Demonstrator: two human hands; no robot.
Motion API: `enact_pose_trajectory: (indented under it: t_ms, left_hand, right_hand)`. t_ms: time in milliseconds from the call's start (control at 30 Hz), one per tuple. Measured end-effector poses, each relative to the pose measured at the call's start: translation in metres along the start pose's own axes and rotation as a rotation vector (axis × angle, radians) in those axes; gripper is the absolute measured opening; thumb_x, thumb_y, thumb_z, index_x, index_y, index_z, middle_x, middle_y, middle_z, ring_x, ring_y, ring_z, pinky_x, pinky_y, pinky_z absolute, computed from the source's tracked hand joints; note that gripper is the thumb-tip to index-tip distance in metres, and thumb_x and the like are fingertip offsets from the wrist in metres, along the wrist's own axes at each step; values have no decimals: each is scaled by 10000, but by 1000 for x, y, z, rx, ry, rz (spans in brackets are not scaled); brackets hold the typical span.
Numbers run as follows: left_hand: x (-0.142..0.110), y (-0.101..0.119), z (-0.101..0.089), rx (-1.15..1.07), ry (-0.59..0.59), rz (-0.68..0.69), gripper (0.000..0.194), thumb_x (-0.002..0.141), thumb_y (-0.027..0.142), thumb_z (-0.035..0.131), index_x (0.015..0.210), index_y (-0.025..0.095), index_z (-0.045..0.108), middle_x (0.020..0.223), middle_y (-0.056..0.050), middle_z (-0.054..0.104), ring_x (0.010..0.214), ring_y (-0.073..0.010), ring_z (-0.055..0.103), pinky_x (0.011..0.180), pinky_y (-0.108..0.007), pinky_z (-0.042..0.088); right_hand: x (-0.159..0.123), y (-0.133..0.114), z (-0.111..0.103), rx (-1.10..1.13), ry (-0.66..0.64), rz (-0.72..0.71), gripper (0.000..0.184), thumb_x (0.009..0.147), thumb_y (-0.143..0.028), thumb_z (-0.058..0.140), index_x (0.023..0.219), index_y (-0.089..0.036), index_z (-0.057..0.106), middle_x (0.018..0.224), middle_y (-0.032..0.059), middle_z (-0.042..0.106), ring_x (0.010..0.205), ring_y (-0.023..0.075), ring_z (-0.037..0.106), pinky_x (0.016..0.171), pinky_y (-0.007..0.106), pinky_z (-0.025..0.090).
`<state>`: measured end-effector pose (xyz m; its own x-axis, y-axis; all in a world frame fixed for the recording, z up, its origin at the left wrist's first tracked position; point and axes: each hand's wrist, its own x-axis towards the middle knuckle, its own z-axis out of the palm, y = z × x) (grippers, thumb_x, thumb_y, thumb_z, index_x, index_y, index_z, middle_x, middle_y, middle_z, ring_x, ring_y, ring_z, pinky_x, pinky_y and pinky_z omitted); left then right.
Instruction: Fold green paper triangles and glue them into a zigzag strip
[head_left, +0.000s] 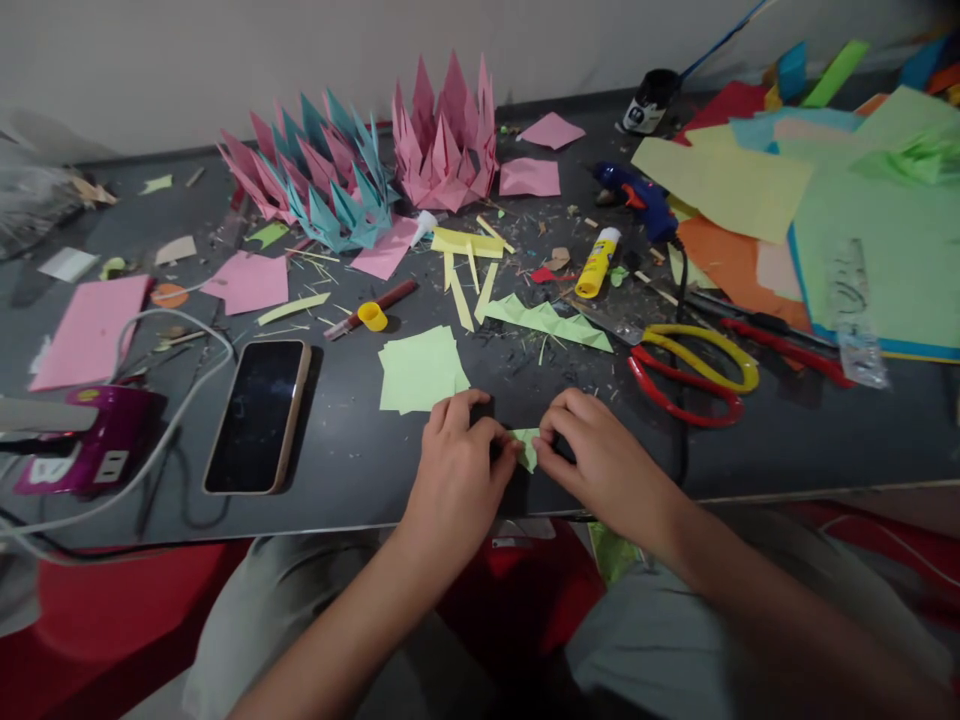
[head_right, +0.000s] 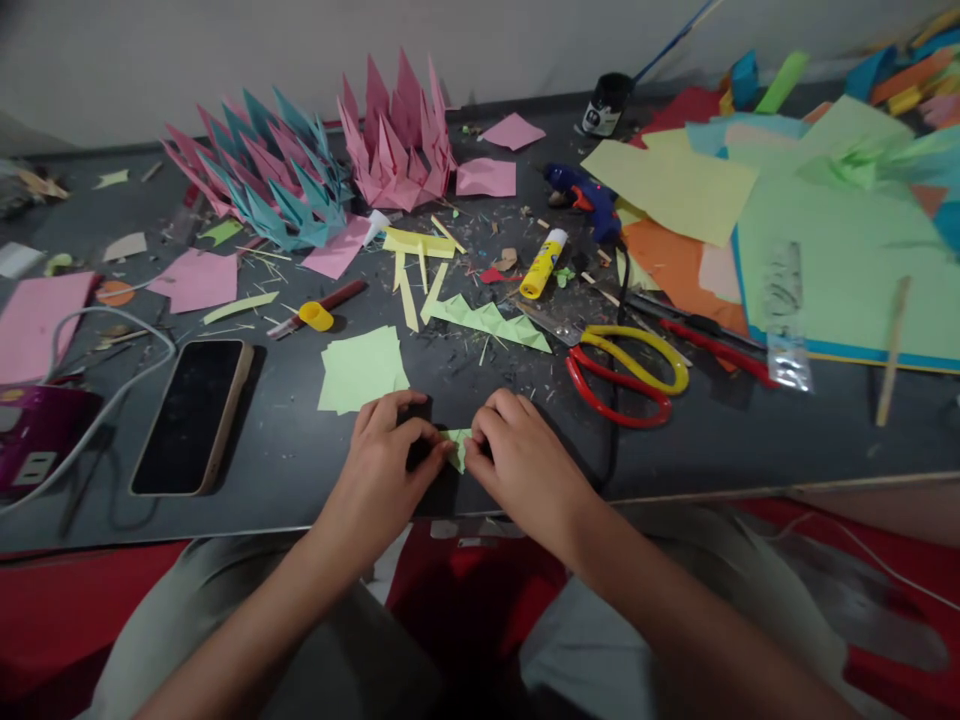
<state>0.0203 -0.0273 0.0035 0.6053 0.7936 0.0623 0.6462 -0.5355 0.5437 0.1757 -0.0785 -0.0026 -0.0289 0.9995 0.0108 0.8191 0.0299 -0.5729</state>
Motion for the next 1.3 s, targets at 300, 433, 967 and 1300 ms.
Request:
enact_pose_trajectory:
  t_ms: [300, 433, 967, 1300]
  left_hand:
    - [3, -2, -4, -12, -60, -21, 84, 821, 148, 539, 848, 215, 581, 1097, -49, 533, 1057, -237, 464, 880, -437, 377]
    - [5, -7, -4, -41, -63, -12, 103, 810, 162, 564, 866, 232, 615, 1095, -43, 535, 1047, -237, 467, 881, -431, 382]
    - [5, -5, -11, -138, -90, 57, 55, 764, 179, 600, 813, 200, 613, 936, -30, 628, 922, -207, 546, 829, -385, 384]
    - [9, 15, -5, -1006, 59, -254, 194, 714, 256, 621, 795, 185, 460, 725, 23, 533, 663, -106, 525, 652, -226, 423]
  right_hand:
    - [2, 0, -2, 67, -11, 67, 115, 828, -200, 530, 752, -194, 444, 812, 31, 492, 794, 174, 490, 711, 297, 401]
    - [4, 4, -10, 168, -91, 103, 117, 804, -132, 539, 764, -206, 458, 833, 4, 498, 783, 141, 505, 703, 261, 396]
    - [-4, 9, -7, 297, 3, -41, 63, 813, -248, 533, 837, -209, 576, 944, 49, 547, 924, 175, 539, 827, 321, 428]
    - [0, -4, -6, 893, 59, 188, 195, 740, -358, 590, 839, -196, 541, 760, 17, 617, 707, 140, 591, 659, 271, 484]
